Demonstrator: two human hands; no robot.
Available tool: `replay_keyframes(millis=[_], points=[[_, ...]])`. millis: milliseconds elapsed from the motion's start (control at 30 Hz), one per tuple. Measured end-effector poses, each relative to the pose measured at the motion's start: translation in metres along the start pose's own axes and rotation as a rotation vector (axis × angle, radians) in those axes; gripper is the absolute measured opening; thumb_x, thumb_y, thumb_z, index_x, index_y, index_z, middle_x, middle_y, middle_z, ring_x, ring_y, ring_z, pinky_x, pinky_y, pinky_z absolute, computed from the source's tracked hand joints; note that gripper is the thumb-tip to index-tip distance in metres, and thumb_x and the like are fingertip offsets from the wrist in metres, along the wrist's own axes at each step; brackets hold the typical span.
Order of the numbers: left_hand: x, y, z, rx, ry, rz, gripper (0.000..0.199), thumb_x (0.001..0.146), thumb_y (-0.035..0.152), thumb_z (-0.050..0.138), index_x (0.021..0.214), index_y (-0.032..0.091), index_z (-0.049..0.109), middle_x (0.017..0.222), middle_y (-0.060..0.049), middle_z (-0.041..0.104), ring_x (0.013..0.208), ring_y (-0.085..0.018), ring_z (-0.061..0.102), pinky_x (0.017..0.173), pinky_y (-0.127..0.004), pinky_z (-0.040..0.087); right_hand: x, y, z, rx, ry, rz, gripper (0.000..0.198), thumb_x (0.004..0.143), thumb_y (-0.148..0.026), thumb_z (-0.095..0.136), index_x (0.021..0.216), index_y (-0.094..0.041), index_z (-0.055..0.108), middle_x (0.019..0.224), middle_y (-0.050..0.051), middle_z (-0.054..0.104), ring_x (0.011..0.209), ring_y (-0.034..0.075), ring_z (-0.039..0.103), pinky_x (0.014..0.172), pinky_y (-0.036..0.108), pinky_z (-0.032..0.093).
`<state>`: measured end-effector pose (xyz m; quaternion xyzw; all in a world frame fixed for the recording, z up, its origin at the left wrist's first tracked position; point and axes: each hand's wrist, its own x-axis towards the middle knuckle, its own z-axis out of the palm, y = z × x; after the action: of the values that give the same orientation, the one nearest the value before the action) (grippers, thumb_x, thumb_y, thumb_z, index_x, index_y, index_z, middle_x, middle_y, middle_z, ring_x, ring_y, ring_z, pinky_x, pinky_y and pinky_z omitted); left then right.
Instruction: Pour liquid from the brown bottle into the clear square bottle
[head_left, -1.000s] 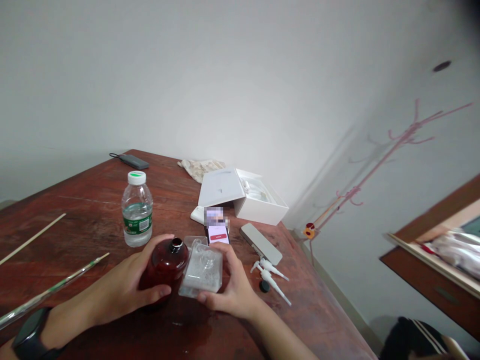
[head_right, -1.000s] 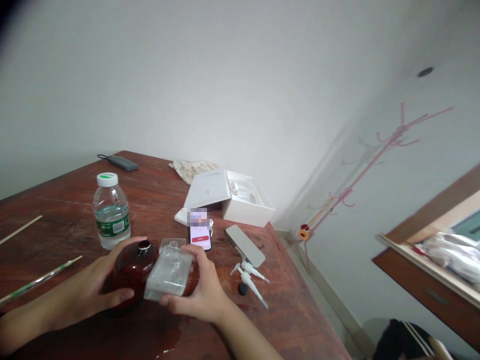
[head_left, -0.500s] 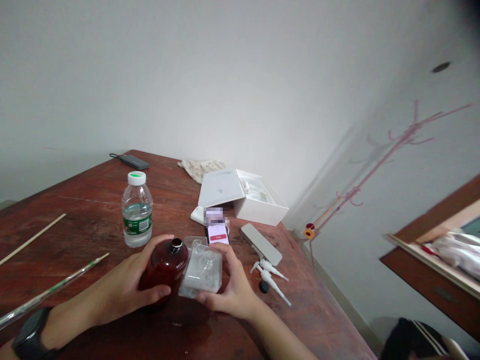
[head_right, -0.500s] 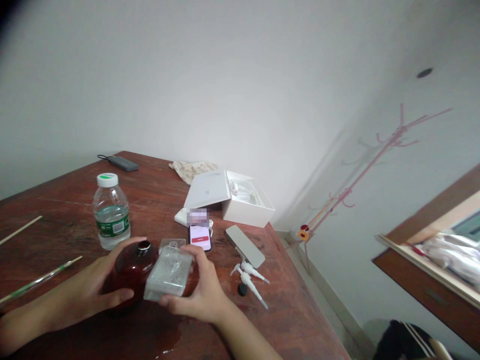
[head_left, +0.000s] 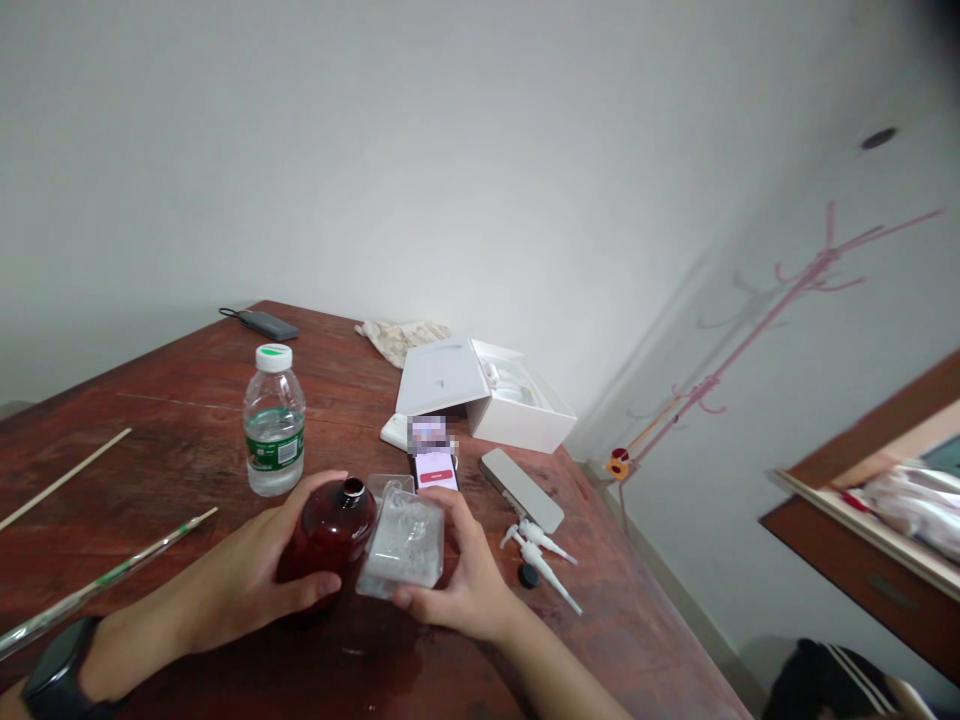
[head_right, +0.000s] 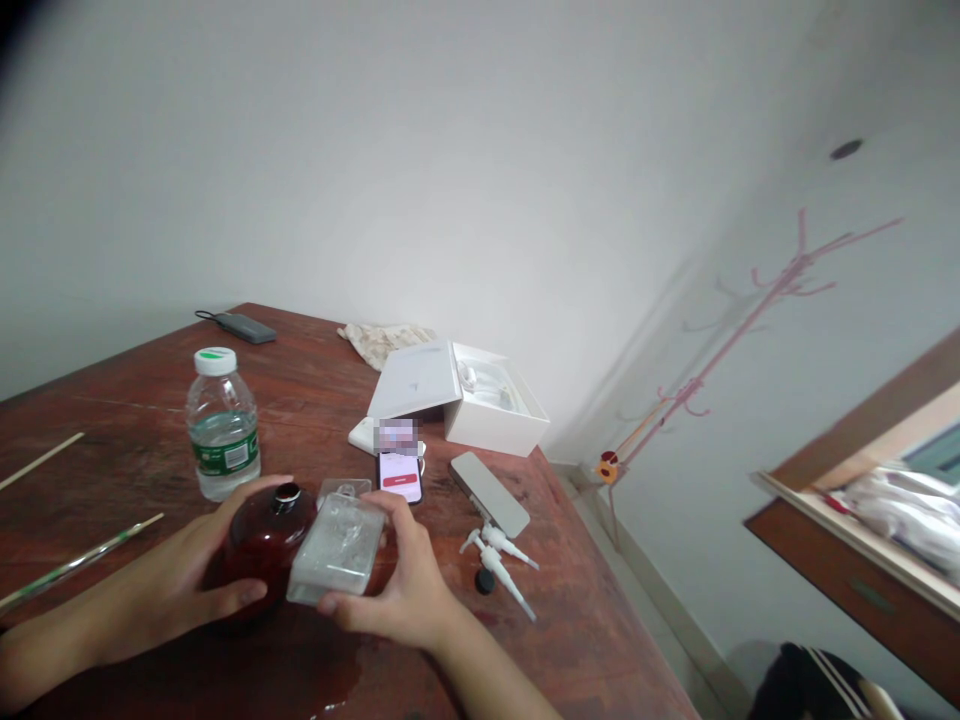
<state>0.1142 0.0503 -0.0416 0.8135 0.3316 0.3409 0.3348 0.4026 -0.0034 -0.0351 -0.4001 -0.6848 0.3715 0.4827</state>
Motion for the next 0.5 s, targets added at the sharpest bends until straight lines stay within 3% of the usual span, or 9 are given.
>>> replay_keyframes(millis=[500], points=[[0.0008,0.0062,-0.0027,0.008,-0.013,-0.009,0.085,0.096,0.073,0.07,0.16,0.026,0.038,0.152,-0.014,0.069,0.133,-0.039,0.071,0.111,-0.043,0.058,-0.0006,-0.002,0.0019,0.034,-0.007,0.026,0.093,0.065,-0.06,0.1,0.139,-0.028,0.054,0.119,0.009,0.078,0.105,0.031,0.075,0.093,0.042,0.059]])
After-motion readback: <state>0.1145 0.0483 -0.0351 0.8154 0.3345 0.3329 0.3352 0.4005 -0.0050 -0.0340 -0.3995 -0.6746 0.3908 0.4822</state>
